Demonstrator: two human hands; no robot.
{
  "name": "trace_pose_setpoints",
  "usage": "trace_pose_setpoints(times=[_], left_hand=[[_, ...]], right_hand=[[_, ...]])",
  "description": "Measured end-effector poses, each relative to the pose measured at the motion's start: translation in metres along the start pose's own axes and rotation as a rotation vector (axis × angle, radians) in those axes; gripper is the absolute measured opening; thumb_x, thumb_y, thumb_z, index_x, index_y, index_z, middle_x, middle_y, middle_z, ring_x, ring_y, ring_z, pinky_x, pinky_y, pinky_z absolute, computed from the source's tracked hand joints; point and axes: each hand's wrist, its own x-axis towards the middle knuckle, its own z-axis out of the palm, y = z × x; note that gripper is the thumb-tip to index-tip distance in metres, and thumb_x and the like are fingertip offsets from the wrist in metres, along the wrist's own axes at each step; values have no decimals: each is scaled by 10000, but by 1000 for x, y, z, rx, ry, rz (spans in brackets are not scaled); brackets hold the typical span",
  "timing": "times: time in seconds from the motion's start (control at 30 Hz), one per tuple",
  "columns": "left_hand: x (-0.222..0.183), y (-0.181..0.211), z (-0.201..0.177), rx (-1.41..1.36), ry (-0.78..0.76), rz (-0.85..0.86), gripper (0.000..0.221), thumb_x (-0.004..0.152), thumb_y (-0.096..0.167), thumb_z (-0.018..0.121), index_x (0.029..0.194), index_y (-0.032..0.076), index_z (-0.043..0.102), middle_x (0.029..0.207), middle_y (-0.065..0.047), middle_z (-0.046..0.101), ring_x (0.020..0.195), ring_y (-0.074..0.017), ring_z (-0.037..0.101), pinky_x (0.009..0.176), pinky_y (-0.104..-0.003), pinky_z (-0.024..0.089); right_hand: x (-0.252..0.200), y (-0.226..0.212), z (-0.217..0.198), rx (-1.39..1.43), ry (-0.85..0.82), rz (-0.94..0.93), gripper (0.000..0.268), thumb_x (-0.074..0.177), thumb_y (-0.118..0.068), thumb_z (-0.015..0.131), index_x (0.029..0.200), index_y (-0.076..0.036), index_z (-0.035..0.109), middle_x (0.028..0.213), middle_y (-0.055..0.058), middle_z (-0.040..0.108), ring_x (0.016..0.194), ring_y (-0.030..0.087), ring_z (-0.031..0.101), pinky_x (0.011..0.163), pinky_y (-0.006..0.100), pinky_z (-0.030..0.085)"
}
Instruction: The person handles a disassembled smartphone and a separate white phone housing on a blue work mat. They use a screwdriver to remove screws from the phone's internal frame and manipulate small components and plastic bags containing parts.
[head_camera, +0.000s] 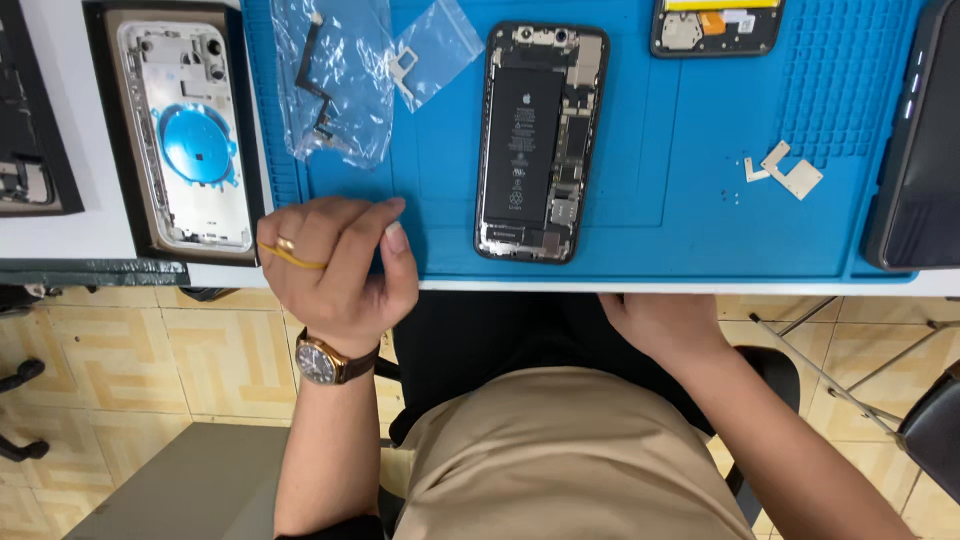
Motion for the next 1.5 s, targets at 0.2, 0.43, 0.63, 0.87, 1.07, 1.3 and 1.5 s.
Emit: trace_pose_setpoints(times=[0.2,0.43,0.63,0.87,1.07,1.3,1.5], left_hand=[[-1,-6,0,-4,-39,-30,317,1061,206,564,904,91,814,844,-52,727,703,-242,658,727,-406,418],[-2,-6,0,-17,-15,-8,362,1072,216,534,872,94,810,866,-54,701,697,-234,695,700,-390,426],[1,-1,2,56,94,31,386,1090,211,510,852,82,785,833,-65,704,698,-239,697,717,-391,448],[15,42,-9,148,-162,-79,309,1152,352,618,1192,87,771,1144,-114,684,979,-330,650,881,-465,448],[14,96,1,38,-326,-437,685,1126,577,345,1432,83,707,1413,-165,559,1256,-400,576,1018,-586,425],[16,97,-1,-109,-282,-557,752,1106,589,283,1401,54,721,1427,-165,545,1304,-408,561,1085,-612,393],[16,78,-8,-246,-339,-575,748,1098,587,265,1413,69,704,1462,-178,553,1305,-426,571,1088,-603,376]], right_hand=[[44,-46,-13,453,-11,64,393,1086,-377,550,1407,-159,613,1475,156,625,1392,408,564,1210,576,413],[43,-10,26,2200,63,620,471,1169,-384,342,1552,-183,530,1607,102,555,1505,328,516,1344,575,383],[30,-33,-41,289,-549,167,142,1010,-231,503,959,-153,611,853,109,663,788,304,587,796,477,475],[-6,-32,-157,1604,-416,-258,485,1085,-263,585,1391,111,618,1457,297,699,961,326,859,821,363,672],[26,-32,-172,1766,-408,-25,684,1033,-149,538,1685,-79,344,1727,240,408,971,412,813,498,320,659],[56,-54,-173,1329,-363,170,683,1049,-200,547,1683,-101,313,1393,123,611,670,362,734,373,360,511],[87,-69,-179,1102,-448,387,253,1172,-269,436,1400,-163,465,1132,184,691,571,432,730,327,414,489]])
